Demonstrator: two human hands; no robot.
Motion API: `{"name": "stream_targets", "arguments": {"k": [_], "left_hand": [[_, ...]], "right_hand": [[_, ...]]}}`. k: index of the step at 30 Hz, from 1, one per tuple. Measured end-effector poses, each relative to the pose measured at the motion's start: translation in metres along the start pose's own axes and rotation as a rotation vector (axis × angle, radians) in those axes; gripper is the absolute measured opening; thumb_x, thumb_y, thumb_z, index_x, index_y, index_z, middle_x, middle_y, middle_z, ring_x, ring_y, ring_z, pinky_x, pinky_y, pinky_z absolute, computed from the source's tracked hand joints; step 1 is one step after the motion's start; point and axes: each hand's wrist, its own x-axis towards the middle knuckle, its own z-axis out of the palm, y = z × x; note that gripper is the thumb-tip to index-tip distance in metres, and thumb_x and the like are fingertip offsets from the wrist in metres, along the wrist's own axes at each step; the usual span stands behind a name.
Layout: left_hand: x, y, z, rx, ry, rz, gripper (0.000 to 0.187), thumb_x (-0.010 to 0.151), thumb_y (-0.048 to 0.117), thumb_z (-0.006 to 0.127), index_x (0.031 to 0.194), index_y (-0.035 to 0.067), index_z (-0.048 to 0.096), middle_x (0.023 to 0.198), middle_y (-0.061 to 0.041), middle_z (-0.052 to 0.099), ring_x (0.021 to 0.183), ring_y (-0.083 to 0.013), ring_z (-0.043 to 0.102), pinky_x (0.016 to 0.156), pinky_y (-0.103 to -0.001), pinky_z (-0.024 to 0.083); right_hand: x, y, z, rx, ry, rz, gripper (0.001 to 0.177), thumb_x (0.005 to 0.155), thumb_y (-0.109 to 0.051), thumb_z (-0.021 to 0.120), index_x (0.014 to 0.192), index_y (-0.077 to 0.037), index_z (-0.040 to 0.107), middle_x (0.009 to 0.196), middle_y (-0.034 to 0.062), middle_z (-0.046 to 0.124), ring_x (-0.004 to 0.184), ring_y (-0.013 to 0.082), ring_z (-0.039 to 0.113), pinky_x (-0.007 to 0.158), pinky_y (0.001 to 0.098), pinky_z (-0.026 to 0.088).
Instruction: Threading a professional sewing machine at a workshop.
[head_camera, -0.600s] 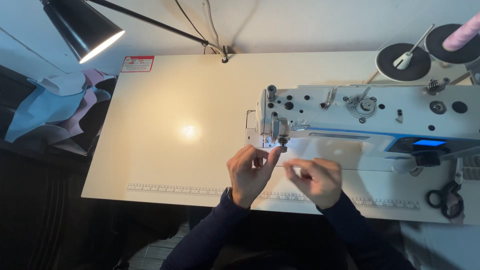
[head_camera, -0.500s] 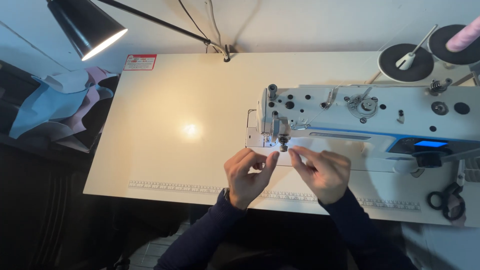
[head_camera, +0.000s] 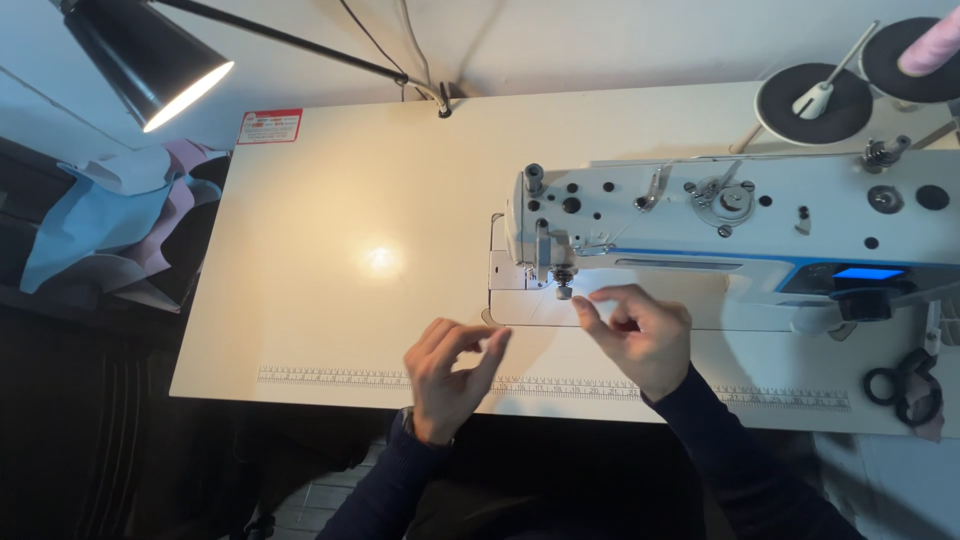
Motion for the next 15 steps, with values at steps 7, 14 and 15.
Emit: {"name": "stream_targets", "arguments": {"k": [7,14,15], "left_hand": [[0.008,0.005,0.028,-0.005,-0.064,0.055,0.008,0.086,0.012,0.083,0.087,0.008,0.076,0.074,-0.001,0.068,0.068,-0.0149,0.063,0.06,-0.03,0.049],[0.01,0.003,0.023,0.02,-0.087,0.147,0.011,0.088,0.014,0.083,0.093,0.009,0.075,0.075,0.001,0.065,0.069,-0.0149,0.061,0.06,-0.029,0.048],[0.01,0.004,0.021,0.048,-0.106,0.18,0.013,0.09,0.016,0.081,0.098,0.008,0.075,0.078,0.0,0.065,0.073,-0.0155,0.062,0.062,-0.029,0.049]], "right_hand": [[0.013,-0.006,0.017,0.179,0.107,0.101,0.021,0.091,-0.017,0.086,0.105,-0.005,0.075,0.059,0.0002,0.057,0.049,0.0069,0.047,0.05,0.0216,0.039],[-0.012,0.022,0.017,-0.082,0.111,0.08,0.02,0.09,-0.011,0.083,0.084,-0.006,0.065,0.056,0.0012,0.058,0.046,0.0112,0.057,0.049,0.0281,0.046],[-0.021,0.028,0.017,-0.112,0.057,0.118,0.022,0.088,-0.011,0.082,0.081,-0.006,0.062,0.056,0.0014,0.058,0.046,0.0117,0.058,0.048,0.0287,0.047]]}}
